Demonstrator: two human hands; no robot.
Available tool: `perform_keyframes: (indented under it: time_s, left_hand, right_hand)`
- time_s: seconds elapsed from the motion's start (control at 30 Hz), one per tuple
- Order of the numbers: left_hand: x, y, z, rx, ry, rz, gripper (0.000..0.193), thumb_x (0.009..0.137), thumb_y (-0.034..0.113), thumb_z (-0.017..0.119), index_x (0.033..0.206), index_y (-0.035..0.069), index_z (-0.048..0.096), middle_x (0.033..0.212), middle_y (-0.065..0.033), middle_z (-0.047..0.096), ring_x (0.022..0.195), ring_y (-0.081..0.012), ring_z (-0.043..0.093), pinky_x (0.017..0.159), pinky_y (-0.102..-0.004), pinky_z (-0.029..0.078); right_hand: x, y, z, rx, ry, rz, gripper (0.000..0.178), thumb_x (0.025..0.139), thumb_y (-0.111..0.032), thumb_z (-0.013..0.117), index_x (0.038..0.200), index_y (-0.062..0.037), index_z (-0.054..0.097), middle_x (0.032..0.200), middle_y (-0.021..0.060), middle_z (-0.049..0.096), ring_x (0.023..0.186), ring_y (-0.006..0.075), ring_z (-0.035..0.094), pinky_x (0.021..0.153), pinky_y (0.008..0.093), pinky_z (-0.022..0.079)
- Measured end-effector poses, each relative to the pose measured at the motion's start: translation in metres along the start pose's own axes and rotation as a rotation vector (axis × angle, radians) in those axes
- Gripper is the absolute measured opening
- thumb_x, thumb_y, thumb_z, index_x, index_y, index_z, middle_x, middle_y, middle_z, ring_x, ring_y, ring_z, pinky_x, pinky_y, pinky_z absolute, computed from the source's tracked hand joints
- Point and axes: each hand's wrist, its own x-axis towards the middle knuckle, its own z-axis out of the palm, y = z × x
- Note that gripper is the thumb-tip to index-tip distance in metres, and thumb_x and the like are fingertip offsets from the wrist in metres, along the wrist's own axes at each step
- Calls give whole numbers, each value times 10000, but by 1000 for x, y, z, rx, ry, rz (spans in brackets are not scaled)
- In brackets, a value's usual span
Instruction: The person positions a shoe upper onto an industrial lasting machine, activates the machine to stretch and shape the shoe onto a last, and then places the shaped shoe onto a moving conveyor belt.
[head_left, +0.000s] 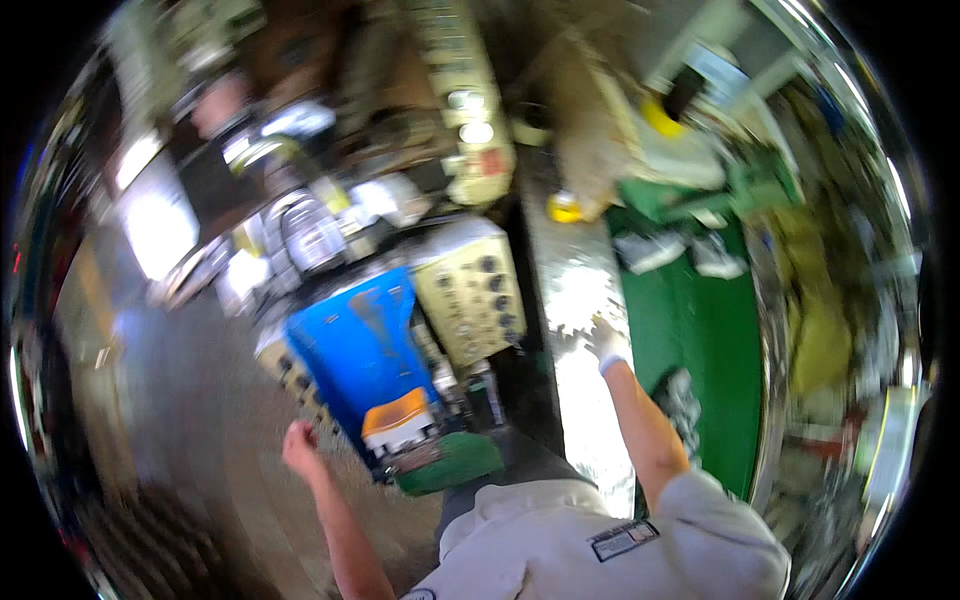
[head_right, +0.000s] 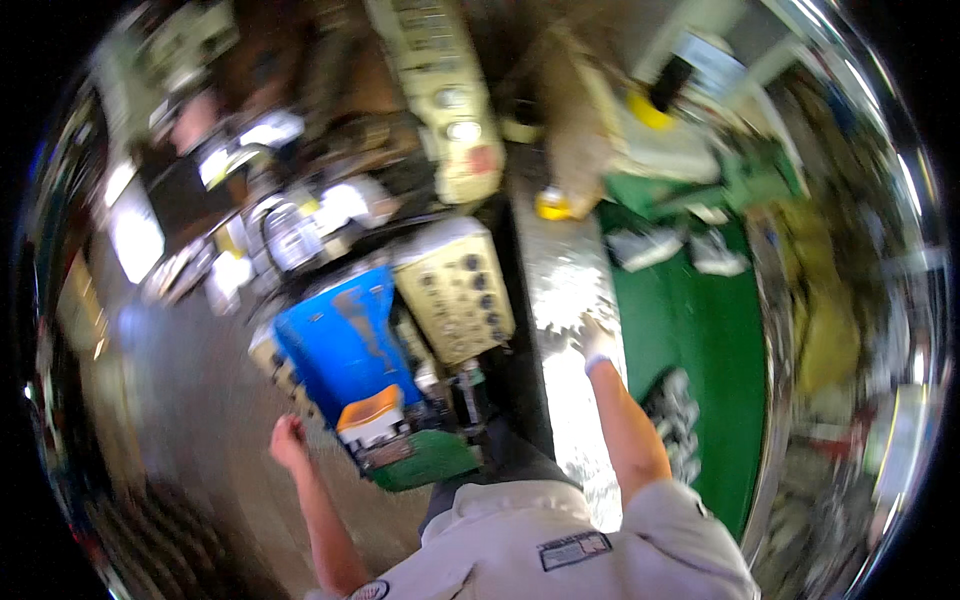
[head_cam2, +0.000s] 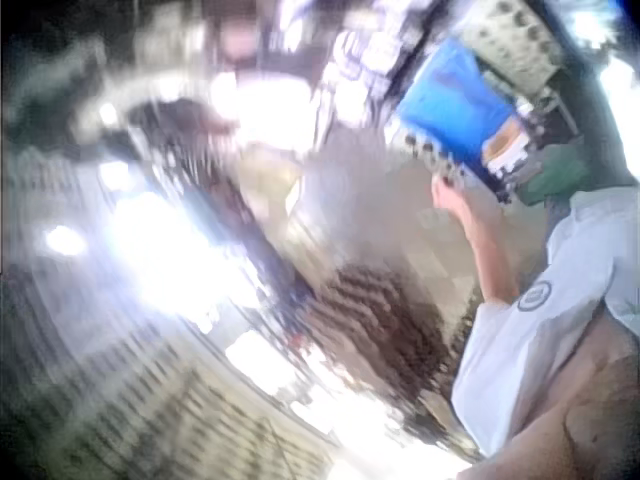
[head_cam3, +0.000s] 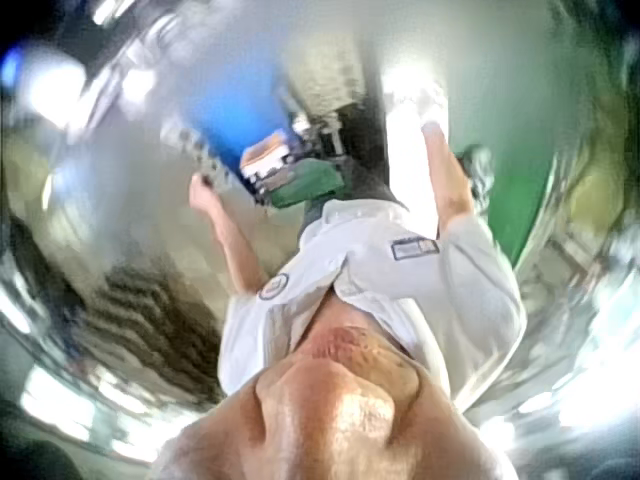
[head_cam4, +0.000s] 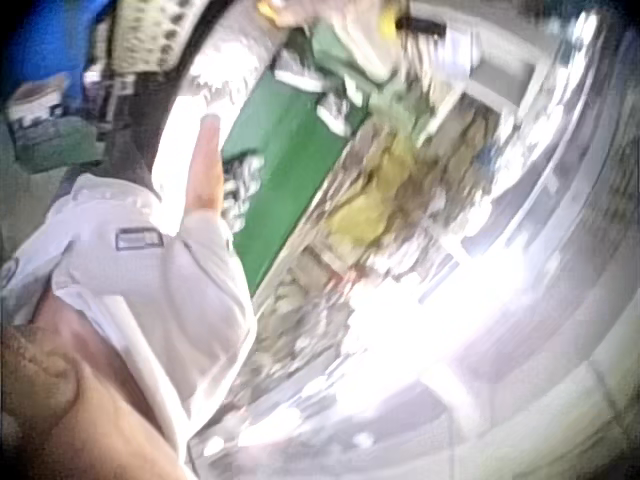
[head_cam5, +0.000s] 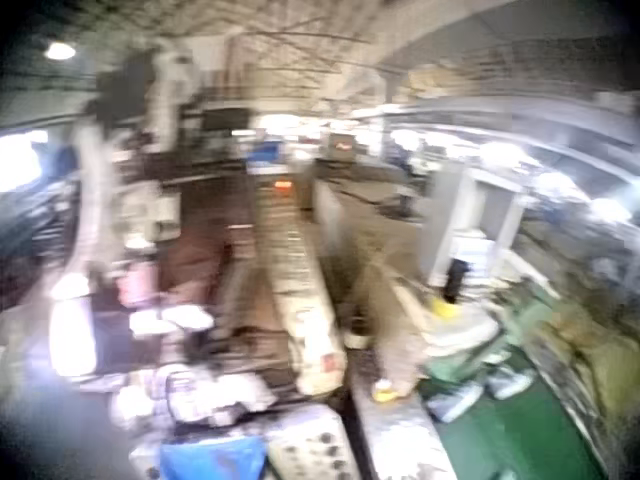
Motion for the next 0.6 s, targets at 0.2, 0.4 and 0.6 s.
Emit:
perform_keyframes:
  time_s: [0.2,0.4,0.6]
  left_hand:
    - [-137,143,59,219,-273,478,425,1078,259,466,1258,-97,612,1258,-204,648,1143,-268,630,1021,-391,477]
    - [-174,110,129,502,-432,629,389,1082,265,475,1103,-82,651,1014,-130,668,917,-194,635,852,-338,518]
    - [-206,146,140,617,-252,530,292,995,193,545,1100,-26,706,918,-114,715,821,-221,643,776,-318,525]
  right_hand:
    - [58,-83,-8,-190,564,-327,434,840,-375,771,934,41,693,846,161,696,749,262,659,650,400,496]
    - [129,-200,-115,-434,694,-346,853,703,-620,814,1075,135,675,1101,285,706,1073,347,687,876,396,522]
    - [171,-225,-34,-436,812,-233,1187,622,-535,900,1429,122,329,1358,313,565,1249,408,585,1047,402,475]
